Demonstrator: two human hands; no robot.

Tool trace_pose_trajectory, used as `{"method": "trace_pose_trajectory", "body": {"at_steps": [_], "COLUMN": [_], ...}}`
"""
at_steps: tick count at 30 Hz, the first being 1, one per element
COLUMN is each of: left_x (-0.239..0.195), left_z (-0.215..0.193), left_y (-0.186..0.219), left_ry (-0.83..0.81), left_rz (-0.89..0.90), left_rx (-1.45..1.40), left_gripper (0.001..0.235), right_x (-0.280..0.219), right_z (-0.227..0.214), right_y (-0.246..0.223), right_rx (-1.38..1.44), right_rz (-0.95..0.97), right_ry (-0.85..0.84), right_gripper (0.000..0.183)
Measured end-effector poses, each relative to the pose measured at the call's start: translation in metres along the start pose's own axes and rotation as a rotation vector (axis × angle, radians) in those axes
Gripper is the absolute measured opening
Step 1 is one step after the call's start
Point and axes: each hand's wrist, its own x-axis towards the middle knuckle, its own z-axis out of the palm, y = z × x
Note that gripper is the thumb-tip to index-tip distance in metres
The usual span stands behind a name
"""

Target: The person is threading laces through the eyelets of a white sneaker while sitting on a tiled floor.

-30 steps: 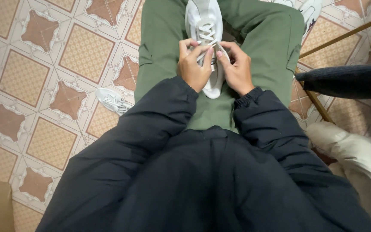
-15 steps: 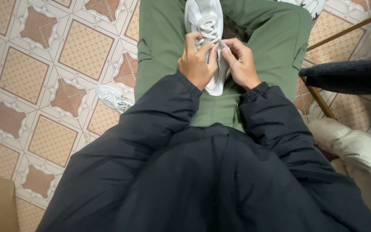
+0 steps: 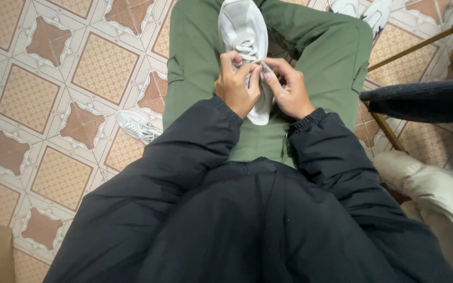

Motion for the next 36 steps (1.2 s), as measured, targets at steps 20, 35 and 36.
{"method": "trace_pose_trajectory", "body": {"at_steps": [20,35,36], "left_x": [-0.001,-0.004,-0.003], "left_z": [0.008,0.018,0.018], "left_y": [-0.016,-0.021,-0.021], "left_ry": [-0.109,0.021,0.030], "left_rz": [-0.003,0.129,0.128], "left_rx": [0.016,0.098,0.090], "left_gripper": [0.021,0.012,0.011], "right_x": [-0.004,-0.005,-0.005], "right_z": [0.002,0.003,0.002], "right_y": [0.030,0.063,0.065], "right_rx": [-0.122,-0.033,-0.008], "right_rz": [-0.034,0.036,0.045], "right_ry": [0.099,0.156,0.137], "right_gripper": [0.032,0.019,0.019]}}
